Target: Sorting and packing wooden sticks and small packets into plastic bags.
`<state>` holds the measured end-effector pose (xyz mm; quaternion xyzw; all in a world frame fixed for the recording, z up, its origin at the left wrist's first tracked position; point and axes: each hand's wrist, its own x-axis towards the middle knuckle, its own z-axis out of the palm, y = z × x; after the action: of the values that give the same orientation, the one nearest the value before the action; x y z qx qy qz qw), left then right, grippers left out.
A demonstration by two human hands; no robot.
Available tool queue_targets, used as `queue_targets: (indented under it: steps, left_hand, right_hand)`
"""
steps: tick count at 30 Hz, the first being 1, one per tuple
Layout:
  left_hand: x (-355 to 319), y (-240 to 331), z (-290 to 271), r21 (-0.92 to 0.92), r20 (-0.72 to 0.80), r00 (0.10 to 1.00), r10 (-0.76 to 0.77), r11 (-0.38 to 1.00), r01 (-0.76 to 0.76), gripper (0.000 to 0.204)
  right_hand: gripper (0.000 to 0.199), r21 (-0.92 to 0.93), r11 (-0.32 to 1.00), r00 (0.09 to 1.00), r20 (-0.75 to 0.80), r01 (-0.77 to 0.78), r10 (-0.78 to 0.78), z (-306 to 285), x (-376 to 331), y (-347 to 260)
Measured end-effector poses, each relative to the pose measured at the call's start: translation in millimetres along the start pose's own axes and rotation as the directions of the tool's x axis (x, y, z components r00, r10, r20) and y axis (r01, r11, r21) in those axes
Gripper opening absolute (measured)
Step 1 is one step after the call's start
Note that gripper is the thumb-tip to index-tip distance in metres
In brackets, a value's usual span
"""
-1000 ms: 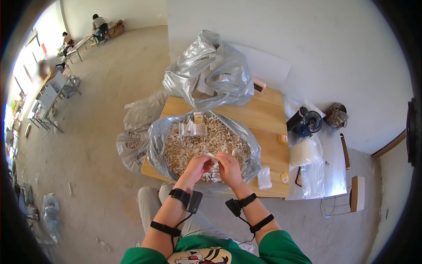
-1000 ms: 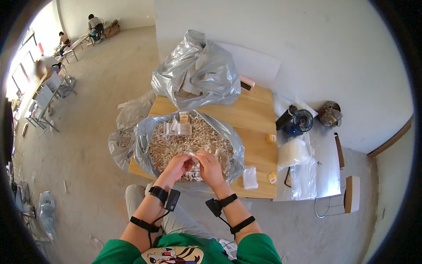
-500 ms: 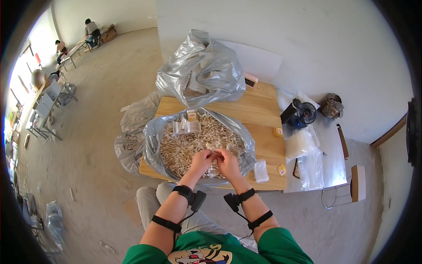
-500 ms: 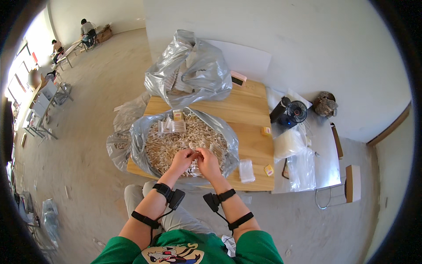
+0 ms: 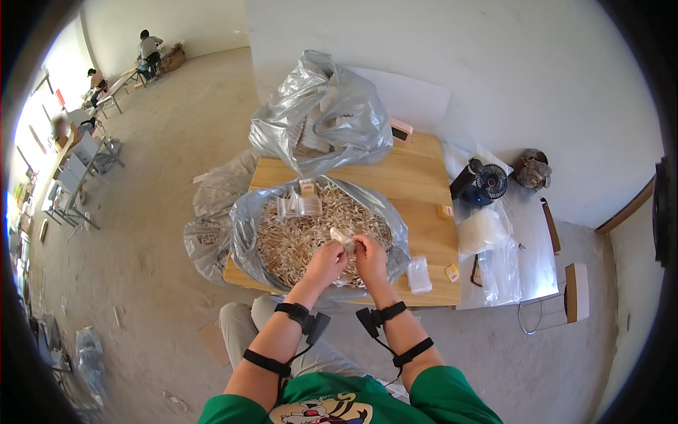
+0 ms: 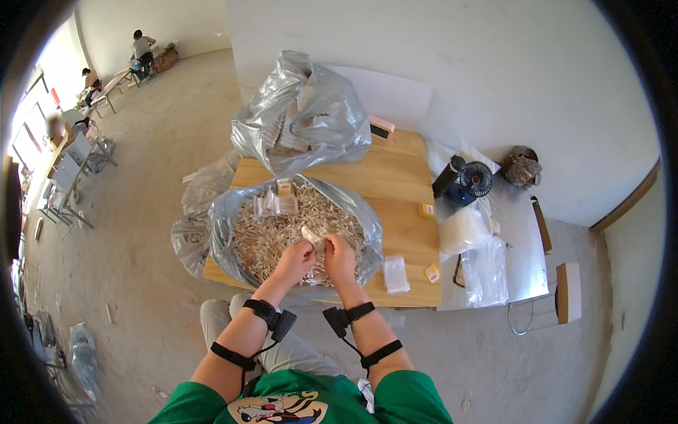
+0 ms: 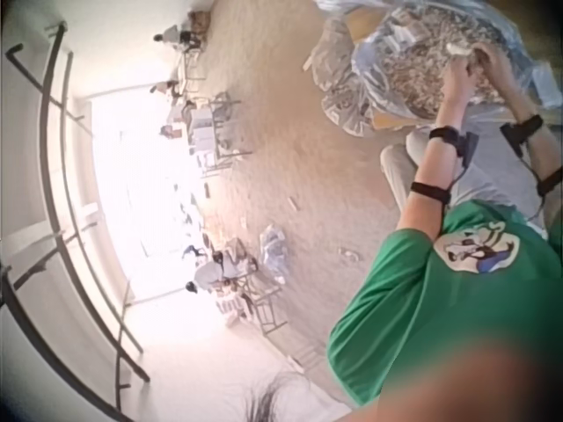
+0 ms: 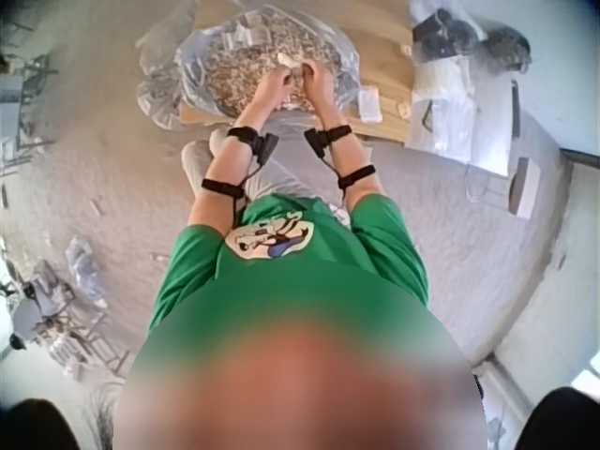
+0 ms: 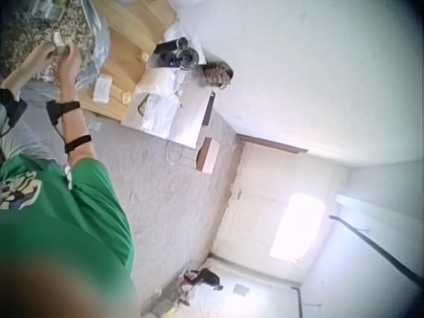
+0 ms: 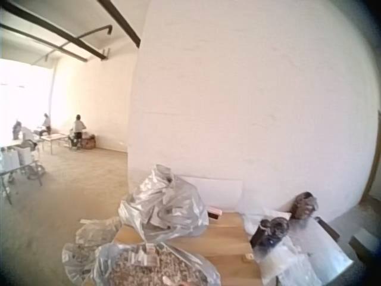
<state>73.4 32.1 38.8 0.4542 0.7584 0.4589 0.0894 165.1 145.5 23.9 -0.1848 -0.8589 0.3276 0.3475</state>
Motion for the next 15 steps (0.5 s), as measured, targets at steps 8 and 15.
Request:
queue_targets:
  steps: [8, 15]
  left_hand:
    - [6, -22, -5, -0.715, -0.067, 0.868, -0.492, 0.631, 0.303, 0.034]
    - [16, -13, -18, -0.140, -0.104, 0.968, -0.228, 0.967, 0.213, 0.025]
  right_hand:
    - [0.024, 0.712, 0.490, 0.808, 0.184, -0.502, 0.560, 15, -5, 2]
    - [0.015, 0.688, 0.642, 0.917, 0.088, -0.339, 0.389, 0, 14, -5]
